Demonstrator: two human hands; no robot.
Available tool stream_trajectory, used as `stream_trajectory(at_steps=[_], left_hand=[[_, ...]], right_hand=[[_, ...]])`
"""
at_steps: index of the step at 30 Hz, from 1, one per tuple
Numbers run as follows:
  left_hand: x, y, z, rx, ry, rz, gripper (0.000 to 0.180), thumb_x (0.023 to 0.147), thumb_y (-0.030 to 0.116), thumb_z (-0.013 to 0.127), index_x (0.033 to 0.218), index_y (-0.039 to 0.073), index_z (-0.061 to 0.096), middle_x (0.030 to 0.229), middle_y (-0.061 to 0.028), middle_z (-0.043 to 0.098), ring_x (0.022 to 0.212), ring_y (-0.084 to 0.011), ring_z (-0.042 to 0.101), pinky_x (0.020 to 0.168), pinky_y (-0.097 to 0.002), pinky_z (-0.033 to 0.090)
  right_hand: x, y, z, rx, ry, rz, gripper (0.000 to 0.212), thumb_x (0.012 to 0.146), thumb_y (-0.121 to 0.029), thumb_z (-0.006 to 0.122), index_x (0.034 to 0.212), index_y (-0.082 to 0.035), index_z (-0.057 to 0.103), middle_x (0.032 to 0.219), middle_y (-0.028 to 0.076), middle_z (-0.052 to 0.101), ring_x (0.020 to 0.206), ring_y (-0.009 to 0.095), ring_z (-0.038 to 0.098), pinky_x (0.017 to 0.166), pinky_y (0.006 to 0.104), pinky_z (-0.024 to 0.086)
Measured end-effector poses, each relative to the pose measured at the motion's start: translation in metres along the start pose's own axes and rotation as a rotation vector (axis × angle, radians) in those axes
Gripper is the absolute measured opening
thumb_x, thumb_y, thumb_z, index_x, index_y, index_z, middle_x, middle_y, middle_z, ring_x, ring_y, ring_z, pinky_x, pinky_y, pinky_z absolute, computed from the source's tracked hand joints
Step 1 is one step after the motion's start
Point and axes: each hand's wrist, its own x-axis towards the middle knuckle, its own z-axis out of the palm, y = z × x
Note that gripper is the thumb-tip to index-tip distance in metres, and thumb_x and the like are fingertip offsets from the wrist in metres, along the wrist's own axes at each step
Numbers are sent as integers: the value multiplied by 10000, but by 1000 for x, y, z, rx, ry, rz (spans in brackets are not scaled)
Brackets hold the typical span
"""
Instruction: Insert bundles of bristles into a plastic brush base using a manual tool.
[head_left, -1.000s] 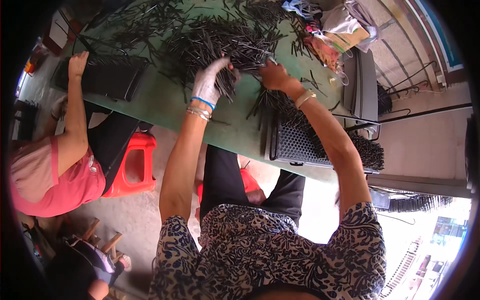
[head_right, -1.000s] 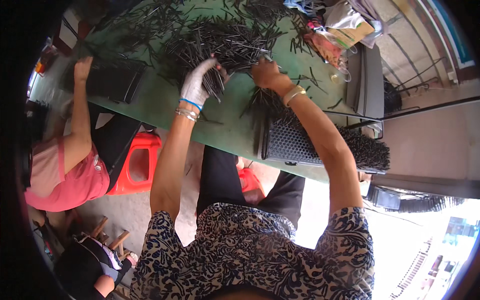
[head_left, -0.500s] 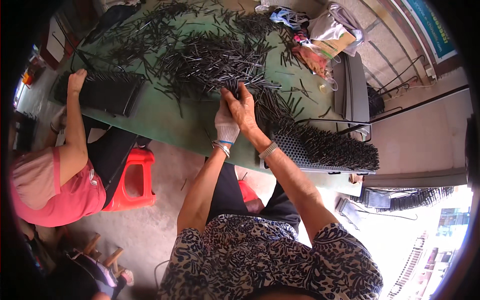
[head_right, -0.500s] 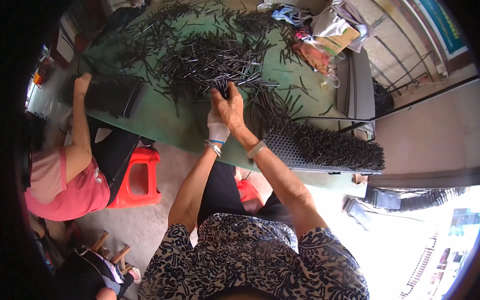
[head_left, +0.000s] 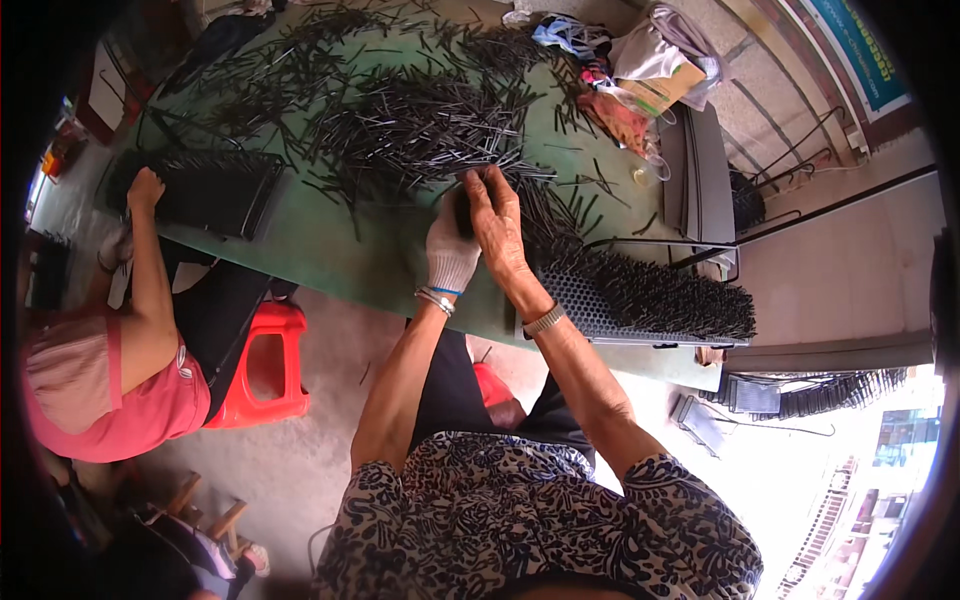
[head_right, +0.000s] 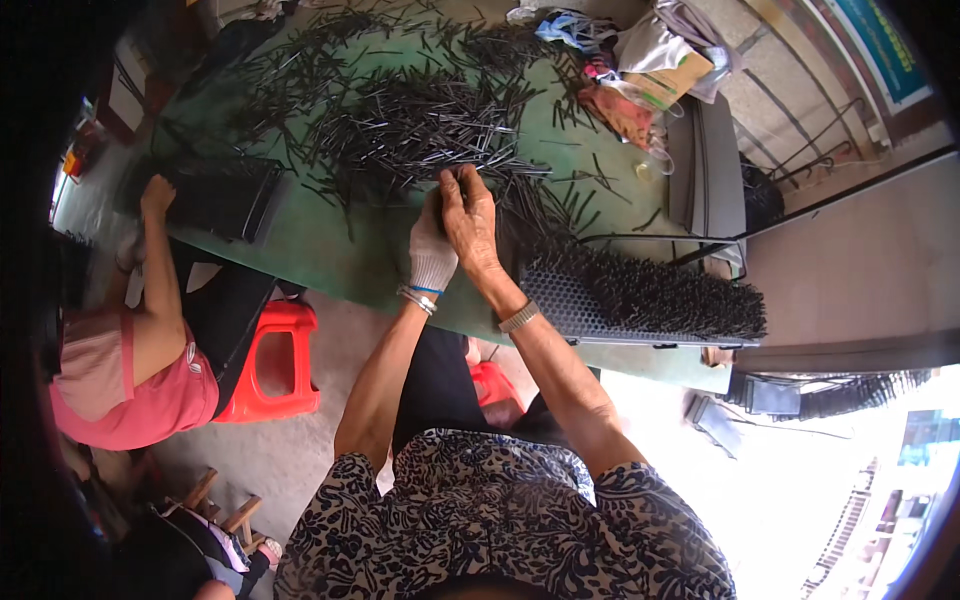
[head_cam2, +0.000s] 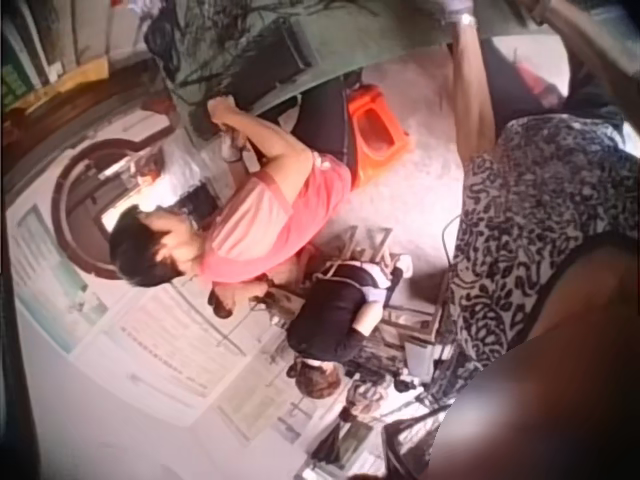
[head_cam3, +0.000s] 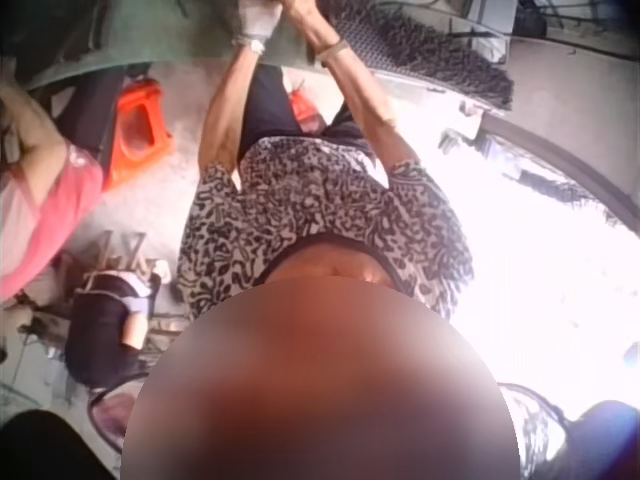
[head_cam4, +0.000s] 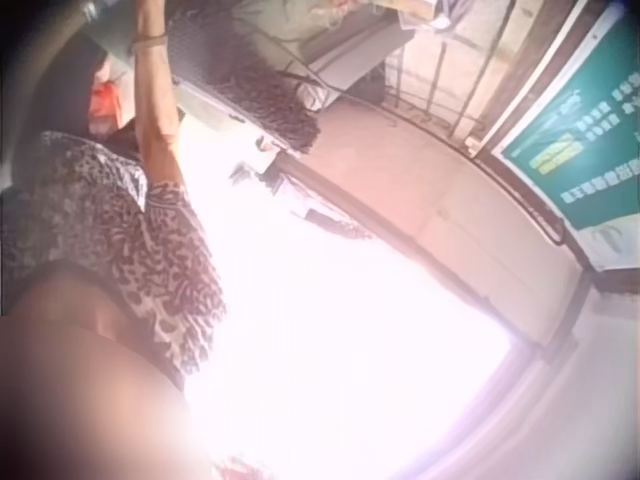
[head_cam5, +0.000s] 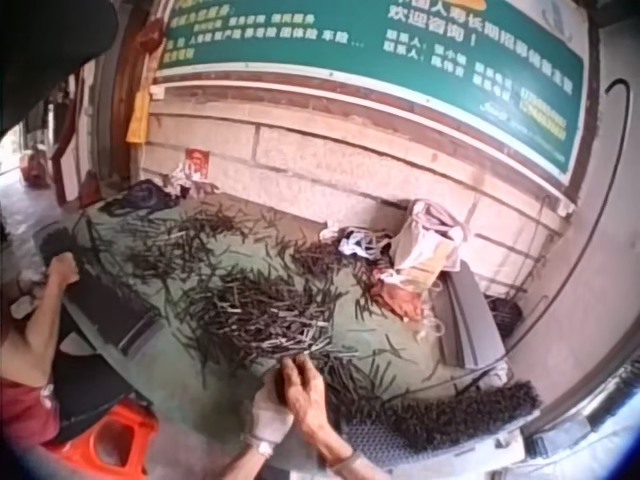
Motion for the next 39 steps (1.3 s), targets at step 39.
stream_trajectory(at_steps=[39], left_hand=[[46,-72,-106,-1676,-32,-588,136,930,224,607,886,95,608,805,-46,639,816,-227,646,820,-512,556]], right_hand=[[-67,53,-12,-990,-563,-87,178,805,-169,598,910,-26,581,784,227,662,777,404,657,698,502,524]])
